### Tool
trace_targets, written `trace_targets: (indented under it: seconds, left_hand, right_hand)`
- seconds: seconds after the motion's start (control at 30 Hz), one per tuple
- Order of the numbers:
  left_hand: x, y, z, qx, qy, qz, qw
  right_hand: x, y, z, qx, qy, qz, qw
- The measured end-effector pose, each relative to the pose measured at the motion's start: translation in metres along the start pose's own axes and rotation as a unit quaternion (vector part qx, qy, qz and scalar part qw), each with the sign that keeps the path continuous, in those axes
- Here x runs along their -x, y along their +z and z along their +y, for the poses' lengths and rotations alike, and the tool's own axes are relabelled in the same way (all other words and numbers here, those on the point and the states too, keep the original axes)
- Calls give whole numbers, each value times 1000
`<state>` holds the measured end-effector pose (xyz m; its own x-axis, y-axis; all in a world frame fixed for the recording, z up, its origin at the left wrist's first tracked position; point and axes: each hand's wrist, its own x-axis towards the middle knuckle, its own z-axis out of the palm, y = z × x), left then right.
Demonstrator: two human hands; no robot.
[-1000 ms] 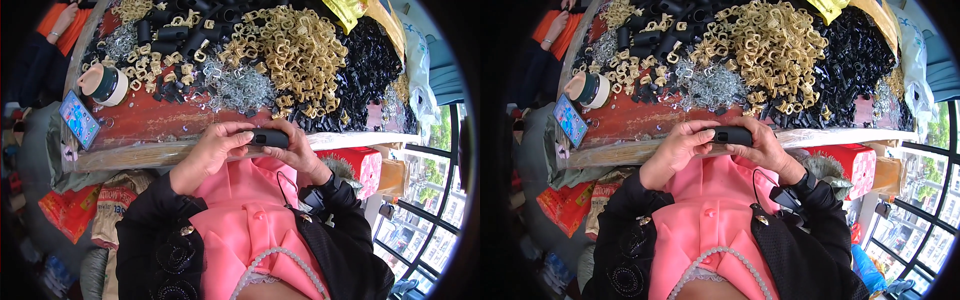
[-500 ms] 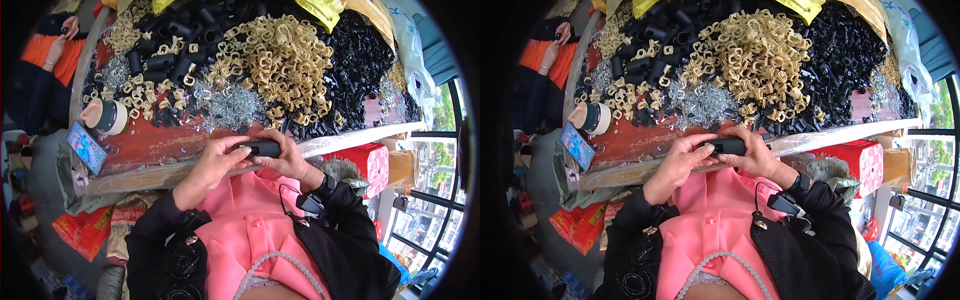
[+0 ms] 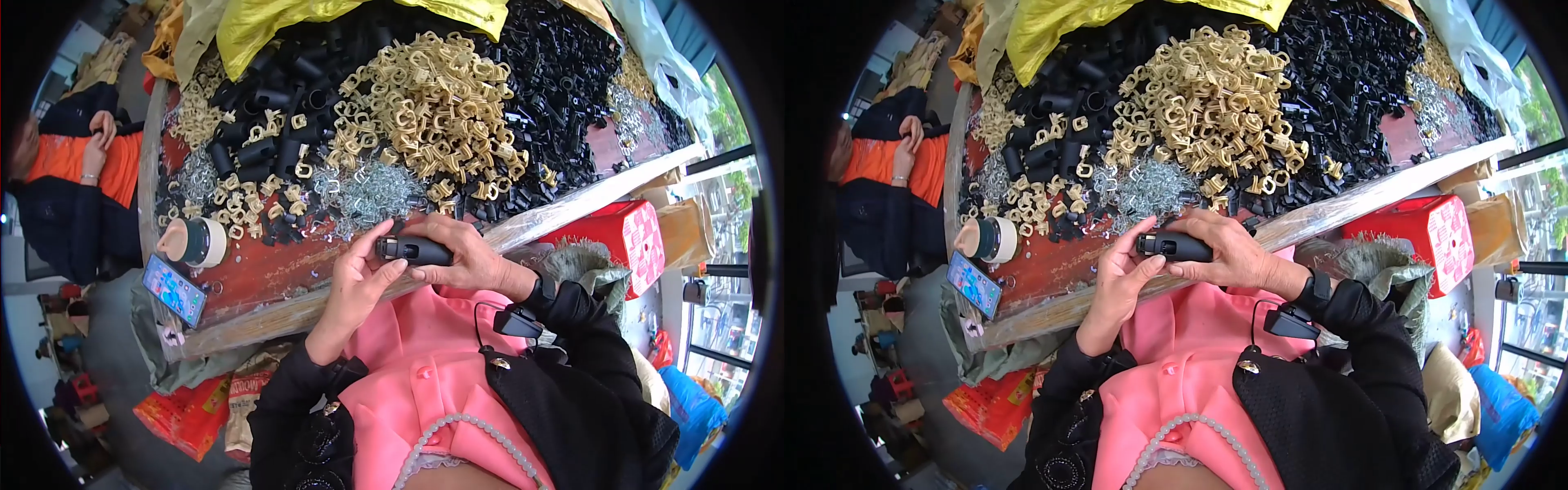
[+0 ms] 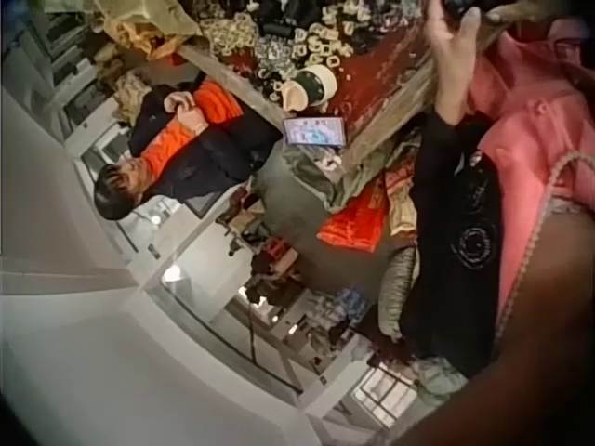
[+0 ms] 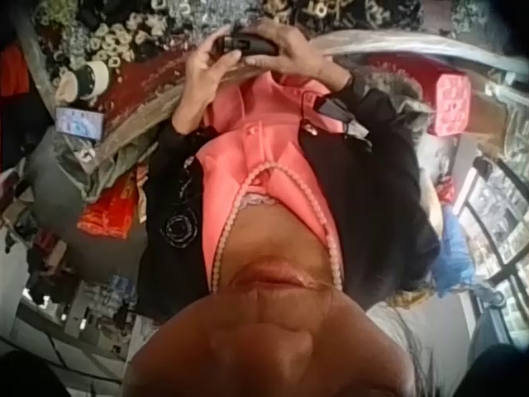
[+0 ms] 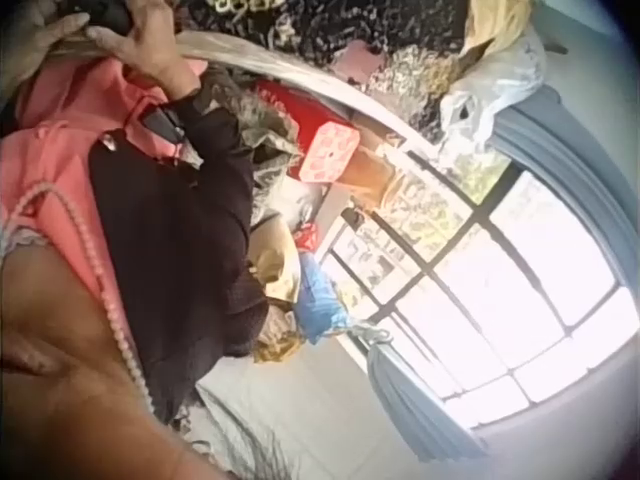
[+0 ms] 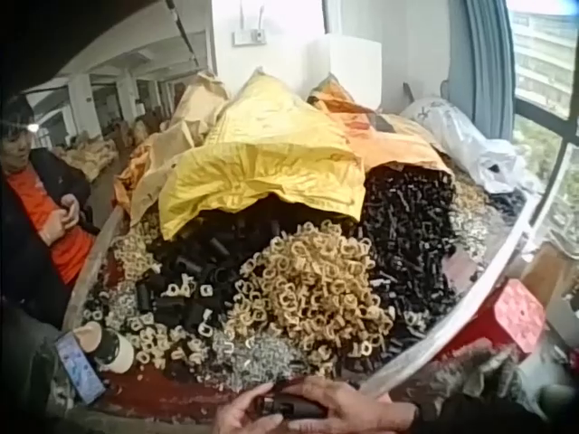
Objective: The person assembles components by hand, picking up a black plastic housing and a small metal part. They insert the metal part into the housing, snap a beige plastic clip onto the assembly, and place the completed unit into a bag.
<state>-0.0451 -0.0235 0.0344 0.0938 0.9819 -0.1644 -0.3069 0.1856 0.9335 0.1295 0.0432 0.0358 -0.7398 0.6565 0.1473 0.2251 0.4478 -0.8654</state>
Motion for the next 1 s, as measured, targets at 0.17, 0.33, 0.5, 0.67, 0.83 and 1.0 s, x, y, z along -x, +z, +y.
trace_targets:
  seconds: [0.17,0.33,0.5,0.67,0.83,1.0]
  left_hand:
    - [-8,-3,2,54,-16,12,998]
    - [-17,-3,0,71,-9,-18,997]
    - [-20,0,-3,91,7,-39,995]
    - [-16,3,-9,151,-52,-21,987]
    - [-11,14,-9,185,-80,-30,979]
    - [-10,21,-1,173,-93,-42,980]
  right_hand:
    - [-8,-10,1,-24,-110,-4,994]
    - [-17,-14,13,-147,-114,-65,980]
    - [-23,-7,14,-199,-134,-92,967]
    - [-23,-11,5,-201,-124,-89,968]
    - [-13,-11,4,-164,-143,-29,976]
    - [-4,-9,1,-159,-176,18,971]
